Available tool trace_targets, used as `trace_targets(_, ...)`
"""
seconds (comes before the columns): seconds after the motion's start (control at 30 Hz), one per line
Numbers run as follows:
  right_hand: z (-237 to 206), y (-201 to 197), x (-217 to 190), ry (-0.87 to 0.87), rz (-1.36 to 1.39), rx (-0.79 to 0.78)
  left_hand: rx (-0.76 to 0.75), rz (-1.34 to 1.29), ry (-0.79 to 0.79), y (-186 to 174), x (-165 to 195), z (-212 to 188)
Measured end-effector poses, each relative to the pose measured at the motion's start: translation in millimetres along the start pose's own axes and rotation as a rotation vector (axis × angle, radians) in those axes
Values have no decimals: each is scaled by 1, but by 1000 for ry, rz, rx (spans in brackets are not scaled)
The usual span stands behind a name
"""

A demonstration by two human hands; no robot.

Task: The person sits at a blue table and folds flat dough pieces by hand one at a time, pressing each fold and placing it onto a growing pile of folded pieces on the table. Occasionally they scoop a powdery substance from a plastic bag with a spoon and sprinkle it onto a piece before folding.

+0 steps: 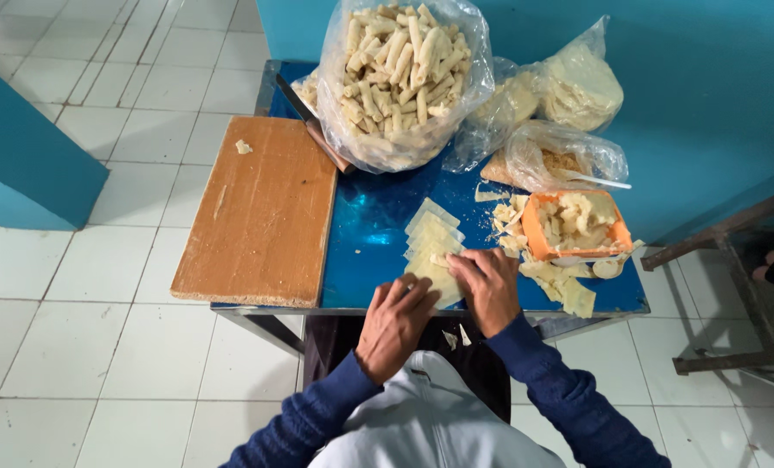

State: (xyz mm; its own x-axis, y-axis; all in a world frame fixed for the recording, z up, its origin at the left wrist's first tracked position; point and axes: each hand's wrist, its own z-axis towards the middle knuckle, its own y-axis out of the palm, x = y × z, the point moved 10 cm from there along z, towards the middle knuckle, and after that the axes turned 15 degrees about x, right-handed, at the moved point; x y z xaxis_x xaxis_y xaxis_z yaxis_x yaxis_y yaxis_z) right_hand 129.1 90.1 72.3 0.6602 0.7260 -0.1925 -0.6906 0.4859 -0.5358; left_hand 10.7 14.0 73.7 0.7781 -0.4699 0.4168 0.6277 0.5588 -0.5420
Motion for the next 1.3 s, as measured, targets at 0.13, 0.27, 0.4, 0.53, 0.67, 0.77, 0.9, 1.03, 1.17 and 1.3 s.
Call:
trace_targets(0.13,9,19,45,283,222,-166,-22,28,13,4,0,-6)
trace_targets(0.27,14,26,87,667,503,-238,3,40,33,6,2,-6)
trace_targets(0.4,52,27,90,722,824,-223,36,27,20,7,2,-5)
trace_targets(0.53,128,31,92,729,945,-77,67,27,22,7,2,0)
trace_targets(0.67,212,28,71,556,1072,26,118,-29,-50,3,-5,5)
trace_targets(0.77,231,10,69,439,883,27,173,-34,-114,-4,-11,8)
trace_targets(0.9,202,-45,105,364,634,16,201,9,-143,-7,-12,10)
trace_targets(1.03,143,-64,167,448,73,-211,250,77,-152,-13,-16,12)
trace_targets(1.17,112,-70,181,208,-352,-218,218,195,-213,-11,-25,11)
trace_targets(1.3,110,-65,186,114,-584,-210,176,200,-304,-7,-30,7)
